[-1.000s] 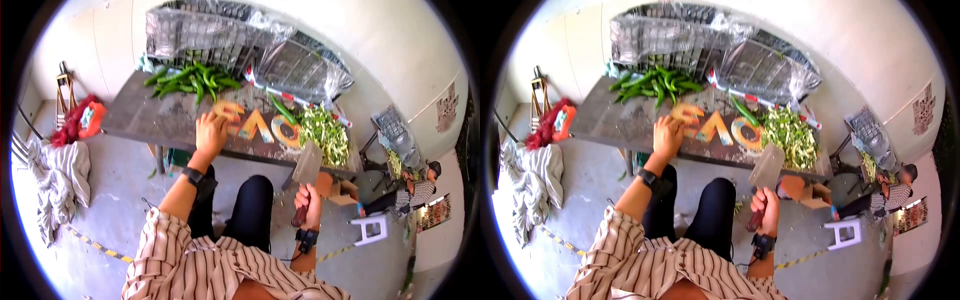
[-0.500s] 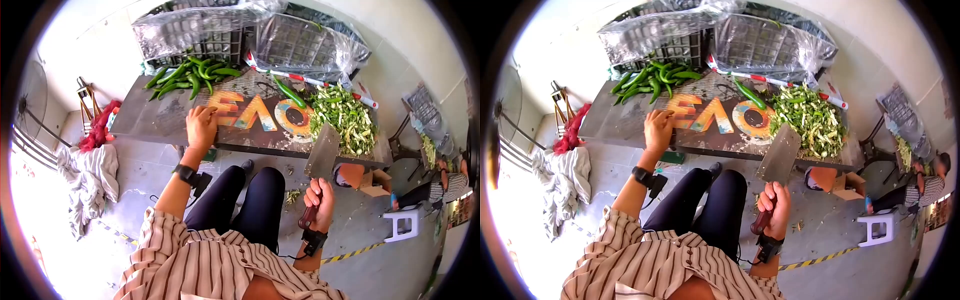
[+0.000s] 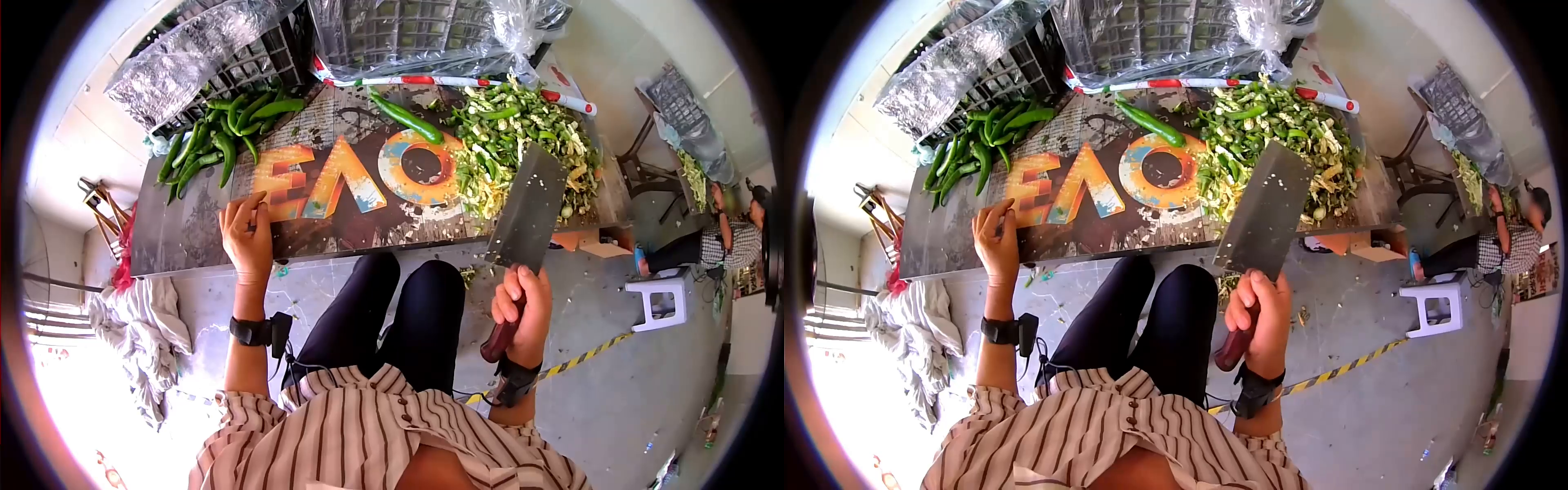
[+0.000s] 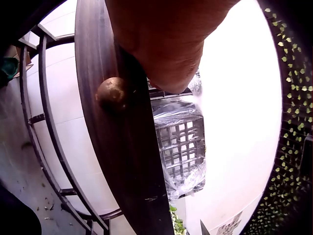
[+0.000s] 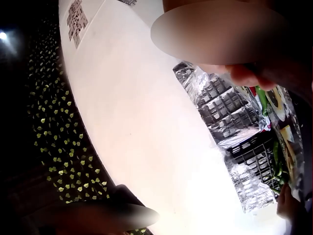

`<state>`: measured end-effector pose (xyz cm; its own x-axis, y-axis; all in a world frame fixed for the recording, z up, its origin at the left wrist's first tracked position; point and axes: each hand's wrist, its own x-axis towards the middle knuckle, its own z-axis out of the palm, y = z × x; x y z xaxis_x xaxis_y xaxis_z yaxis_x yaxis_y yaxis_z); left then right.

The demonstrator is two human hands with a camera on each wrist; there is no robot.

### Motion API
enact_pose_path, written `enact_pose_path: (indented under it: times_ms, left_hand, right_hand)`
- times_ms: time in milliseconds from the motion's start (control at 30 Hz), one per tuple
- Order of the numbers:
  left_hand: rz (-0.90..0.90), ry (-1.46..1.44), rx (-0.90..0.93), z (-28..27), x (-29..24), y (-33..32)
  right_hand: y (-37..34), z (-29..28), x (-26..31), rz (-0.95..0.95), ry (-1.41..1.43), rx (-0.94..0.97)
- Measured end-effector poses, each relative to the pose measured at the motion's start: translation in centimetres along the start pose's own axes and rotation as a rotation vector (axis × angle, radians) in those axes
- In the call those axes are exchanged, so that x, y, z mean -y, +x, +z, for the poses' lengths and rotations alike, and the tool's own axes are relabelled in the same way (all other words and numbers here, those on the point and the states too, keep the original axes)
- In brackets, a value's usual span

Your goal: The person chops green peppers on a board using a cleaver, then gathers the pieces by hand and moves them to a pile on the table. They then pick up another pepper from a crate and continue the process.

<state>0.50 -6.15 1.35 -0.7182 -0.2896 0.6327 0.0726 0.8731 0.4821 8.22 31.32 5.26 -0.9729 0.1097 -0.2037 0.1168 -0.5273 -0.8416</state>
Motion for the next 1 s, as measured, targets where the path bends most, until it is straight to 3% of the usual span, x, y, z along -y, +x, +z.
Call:
enact_pose_path:
  times_ms: [267,533,1000]
  left_hand:
    - [0.090,-0.074,-0.095,0.1,-0.2,-0.1]
    - [0.160,-0.173,-0.143,0.6,0.6,-0.3]
    - [0.127,-0.238,-0.201,0.7,0.7,-0.3]
  right_hand:
    - [-4.1,0.4,-1.1,-0.118,0.002,-0.169]
    - [-8.3,2.6,-2.2,-0.141,-0.053,-0.156]
    - [-11.1,5.9,-1.1,-0.169,-0.143,-0.104]
